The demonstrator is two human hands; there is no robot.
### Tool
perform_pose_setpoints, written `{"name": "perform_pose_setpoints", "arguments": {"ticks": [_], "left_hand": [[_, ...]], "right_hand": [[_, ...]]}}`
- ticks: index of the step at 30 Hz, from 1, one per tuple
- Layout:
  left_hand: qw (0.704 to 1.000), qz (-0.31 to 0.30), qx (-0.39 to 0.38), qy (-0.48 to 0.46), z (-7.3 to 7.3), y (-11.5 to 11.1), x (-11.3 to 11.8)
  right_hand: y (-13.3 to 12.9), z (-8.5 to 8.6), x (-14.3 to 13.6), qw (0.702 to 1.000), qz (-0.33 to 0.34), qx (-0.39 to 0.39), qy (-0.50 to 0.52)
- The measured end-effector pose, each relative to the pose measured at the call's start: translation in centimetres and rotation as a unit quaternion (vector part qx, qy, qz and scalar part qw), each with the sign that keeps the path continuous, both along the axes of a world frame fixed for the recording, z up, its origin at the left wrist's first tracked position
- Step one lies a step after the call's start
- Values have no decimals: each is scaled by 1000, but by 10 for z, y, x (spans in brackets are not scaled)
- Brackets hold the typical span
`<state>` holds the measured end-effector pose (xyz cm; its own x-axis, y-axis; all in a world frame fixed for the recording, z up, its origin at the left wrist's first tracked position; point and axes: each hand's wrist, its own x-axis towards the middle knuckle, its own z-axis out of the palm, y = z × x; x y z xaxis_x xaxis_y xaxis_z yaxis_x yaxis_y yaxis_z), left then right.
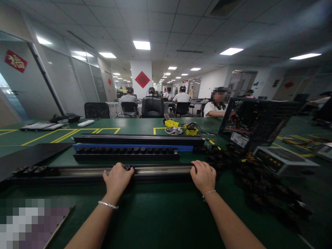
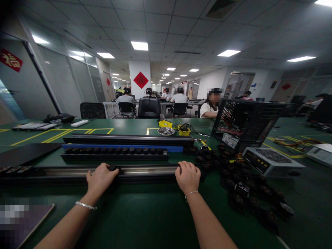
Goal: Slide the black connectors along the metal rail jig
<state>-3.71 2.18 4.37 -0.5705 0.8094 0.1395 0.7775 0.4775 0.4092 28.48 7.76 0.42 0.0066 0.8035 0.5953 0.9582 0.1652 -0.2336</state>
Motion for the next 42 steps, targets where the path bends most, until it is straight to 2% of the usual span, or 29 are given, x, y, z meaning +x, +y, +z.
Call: {"name": "perform_pose_setpoints", "arguments": {"ticks": [9, 29, 42], "left_hand": [[1000, -7, 2, 5, -5, 2, -3], [1000, -11, 15, 0, -1, 1, 7], [1000, -8, 13, 1, -3, 3, 8]], "right_hand": [[1, -2, 0, 1000, -2, 21, -2], [-1, 2, -1, 1000, -4, -10, -5], [0, -1, -1, 1000, -4, 9, 2]]}}
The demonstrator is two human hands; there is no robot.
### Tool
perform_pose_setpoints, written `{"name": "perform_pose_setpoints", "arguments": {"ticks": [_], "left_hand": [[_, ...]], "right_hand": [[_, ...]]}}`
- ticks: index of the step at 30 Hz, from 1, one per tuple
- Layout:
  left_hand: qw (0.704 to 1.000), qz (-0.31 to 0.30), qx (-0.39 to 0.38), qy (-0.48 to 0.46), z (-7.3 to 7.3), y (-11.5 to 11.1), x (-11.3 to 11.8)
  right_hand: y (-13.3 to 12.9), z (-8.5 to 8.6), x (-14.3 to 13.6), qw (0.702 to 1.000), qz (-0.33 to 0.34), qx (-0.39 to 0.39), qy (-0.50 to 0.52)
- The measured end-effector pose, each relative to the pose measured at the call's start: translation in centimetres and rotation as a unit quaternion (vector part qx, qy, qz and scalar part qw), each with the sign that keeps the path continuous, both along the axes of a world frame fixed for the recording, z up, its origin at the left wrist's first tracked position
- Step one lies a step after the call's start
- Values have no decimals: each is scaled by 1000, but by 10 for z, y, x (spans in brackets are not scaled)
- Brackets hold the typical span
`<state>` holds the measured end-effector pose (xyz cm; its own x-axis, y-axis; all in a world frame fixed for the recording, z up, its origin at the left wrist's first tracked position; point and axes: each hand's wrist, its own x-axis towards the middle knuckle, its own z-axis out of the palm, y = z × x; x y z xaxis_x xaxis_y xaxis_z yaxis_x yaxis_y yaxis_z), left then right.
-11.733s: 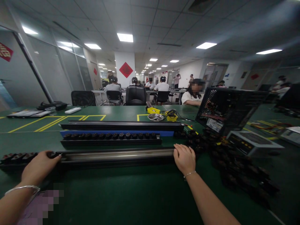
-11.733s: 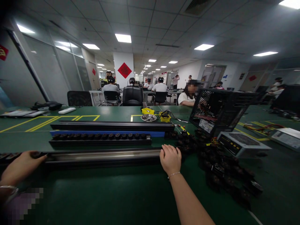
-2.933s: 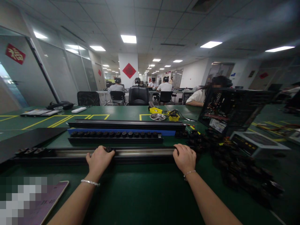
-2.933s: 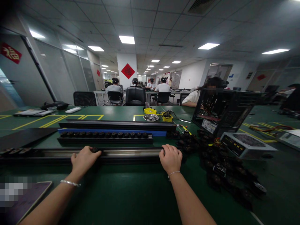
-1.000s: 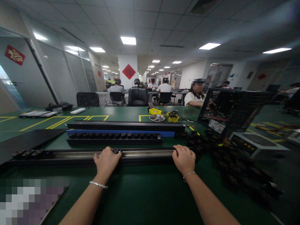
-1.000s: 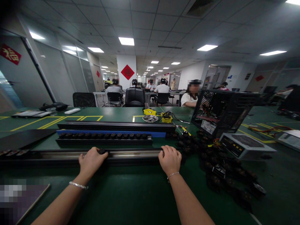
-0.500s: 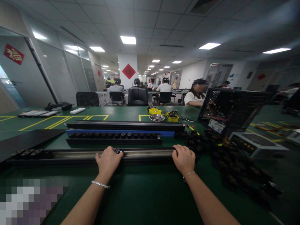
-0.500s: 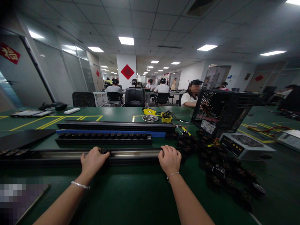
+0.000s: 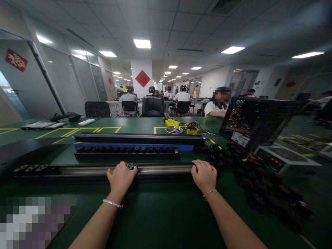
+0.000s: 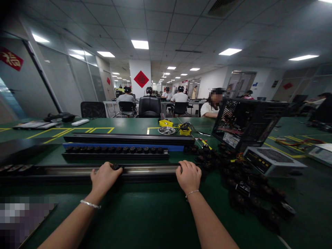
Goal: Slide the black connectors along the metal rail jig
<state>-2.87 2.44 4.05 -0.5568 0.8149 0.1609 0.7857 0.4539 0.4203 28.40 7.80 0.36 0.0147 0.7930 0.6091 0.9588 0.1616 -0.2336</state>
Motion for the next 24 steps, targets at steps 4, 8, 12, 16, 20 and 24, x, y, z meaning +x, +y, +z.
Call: {"name": "perform_pose_setpoints", "arguments": {"ticks": [4, 8, 12, 16, 20, 24], "left_hand": [[1000, 10, 10, 5, -1, -1, 5], [1000, 19, 22, 12, -2, -2, 9], [999, 22, 42, 19, -4, -5, 13], [998, 25, 51, 22, -5, -6, 14], [998, 11, 59, 22, -8, -7, 13], [997, 10, 65, 34, -10, -8, 13]], "right_hand": [[0, 1, 1, 1000, -1, -7, -3], [0, 2, 1, 1000, 1, -13, -7], [0, 2, 2, 1000, 2, -15, -9], [0, 2, 3, 1000, 8, -22, -7], [-1, 3, 4, 1000, 19, -23, -8], [-2, 3, 4, 1000, 22, -14, -12]]}}
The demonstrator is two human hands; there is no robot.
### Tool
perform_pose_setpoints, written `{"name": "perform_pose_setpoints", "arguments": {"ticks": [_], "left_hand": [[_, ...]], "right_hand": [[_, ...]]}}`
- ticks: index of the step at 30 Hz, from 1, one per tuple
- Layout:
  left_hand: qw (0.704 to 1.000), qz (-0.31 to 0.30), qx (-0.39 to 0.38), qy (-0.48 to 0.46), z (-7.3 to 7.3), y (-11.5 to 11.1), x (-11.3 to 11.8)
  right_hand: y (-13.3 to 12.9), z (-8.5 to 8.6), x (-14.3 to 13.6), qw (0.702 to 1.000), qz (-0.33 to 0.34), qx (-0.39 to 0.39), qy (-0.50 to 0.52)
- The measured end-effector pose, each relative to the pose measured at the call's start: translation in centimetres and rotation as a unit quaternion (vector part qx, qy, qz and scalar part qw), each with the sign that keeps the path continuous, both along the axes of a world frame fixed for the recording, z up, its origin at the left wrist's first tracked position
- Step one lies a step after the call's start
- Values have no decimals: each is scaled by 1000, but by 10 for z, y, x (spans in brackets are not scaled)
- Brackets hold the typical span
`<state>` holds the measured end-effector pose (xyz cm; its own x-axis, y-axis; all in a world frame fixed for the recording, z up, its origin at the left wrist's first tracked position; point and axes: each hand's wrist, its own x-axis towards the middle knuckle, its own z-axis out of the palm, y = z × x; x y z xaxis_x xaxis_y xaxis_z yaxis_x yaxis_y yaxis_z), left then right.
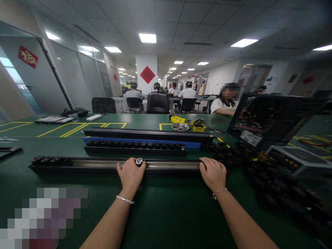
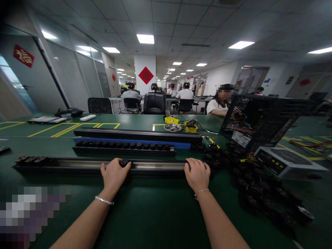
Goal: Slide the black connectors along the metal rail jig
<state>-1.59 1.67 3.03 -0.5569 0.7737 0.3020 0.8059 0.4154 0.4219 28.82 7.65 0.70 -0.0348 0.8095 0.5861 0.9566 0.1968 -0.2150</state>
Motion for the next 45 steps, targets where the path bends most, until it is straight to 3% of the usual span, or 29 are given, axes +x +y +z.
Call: {"name": "perform_pose_setpoints", "arguments": {"ticks": [25, 28, 33, 45], "left_hand": [[998, -43, 46, -3, -9, -2, -4], [998, -43, 47, 15, -10, -2, -4], [996, -38, 65, 52, -15, 1, -4], [990, -87, 74, 84, -15, -1, 8]], "right_hand": [[-6, 0, -5, 999, -5, -43, -4], [-15, -2, -16, 998, 34, -38, -26], [-26, -2, -34, 981, 167, -54, -84], [-20, -3, -33, 981, 174, -52, -73]]}}
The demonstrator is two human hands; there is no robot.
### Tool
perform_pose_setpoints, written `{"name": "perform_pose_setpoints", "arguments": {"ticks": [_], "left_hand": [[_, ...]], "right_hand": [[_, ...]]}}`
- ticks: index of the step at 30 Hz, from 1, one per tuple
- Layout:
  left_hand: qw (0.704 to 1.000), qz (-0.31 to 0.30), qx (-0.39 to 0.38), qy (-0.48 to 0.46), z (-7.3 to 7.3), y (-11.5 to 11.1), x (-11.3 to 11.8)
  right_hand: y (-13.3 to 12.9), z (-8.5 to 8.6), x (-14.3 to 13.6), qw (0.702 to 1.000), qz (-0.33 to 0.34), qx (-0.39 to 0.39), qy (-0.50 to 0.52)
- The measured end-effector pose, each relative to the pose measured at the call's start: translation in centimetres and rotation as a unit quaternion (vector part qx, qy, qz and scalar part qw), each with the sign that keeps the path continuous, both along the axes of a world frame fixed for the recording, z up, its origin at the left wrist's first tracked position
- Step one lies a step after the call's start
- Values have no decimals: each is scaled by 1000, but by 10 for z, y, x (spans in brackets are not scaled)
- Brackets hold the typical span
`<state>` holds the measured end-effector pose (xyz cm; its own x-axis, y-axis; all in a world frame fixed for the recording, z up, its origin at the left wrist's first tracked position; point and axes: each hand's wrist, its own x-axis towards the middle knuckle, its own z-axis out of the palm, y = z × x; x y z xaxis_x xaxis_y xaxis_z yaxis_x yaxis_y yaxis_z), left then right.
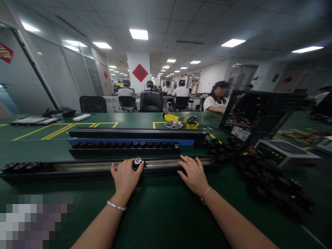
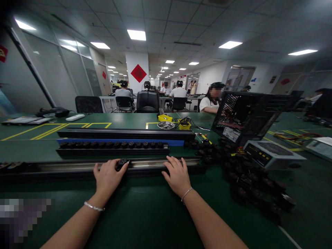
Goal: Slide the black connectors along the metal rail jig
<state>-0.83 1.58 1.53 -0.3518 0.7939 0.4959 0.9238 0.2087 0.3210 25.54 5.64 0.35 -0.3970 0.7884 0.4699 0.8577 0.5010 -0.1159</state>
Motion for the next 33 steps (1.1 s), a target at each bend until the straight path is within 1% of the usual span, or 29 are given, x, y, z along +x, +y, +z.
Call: {"name": "perform_pose_setpoints", "arguments": {"ticks": [4, 8, 17, 23, 27, 31, 33], "left_hand": [[999, -24, -7, -20, 2, -1, 4], [999, -48, -4, -19, 0, 0, 4], [988, -147, 44, 17, -7, 1, 13], [979, -189, 59, 39, -6, 1, 17], [975, -212, 53, 49, -5, 1, 18], [971, -228, 28, 60, -4, 0, 23], [971, -228, 5, 67, -3, 0, 27]], "right_hand": [[0, 0, 0, 1000, 3, 1, 6], [-2, 2, 0, 1000, 3, 1, 6], [-3, 2, -2, 1000, 4, 5, 8], [-4, 3, -3, 1000, 5, 0, 8], [-10, 5, -9, 1000, 30, -8, 5], [-19, 6, -21, 996, 87, -16, -4], [-23, 6, -27, 994, 104, -24, -3]]}}
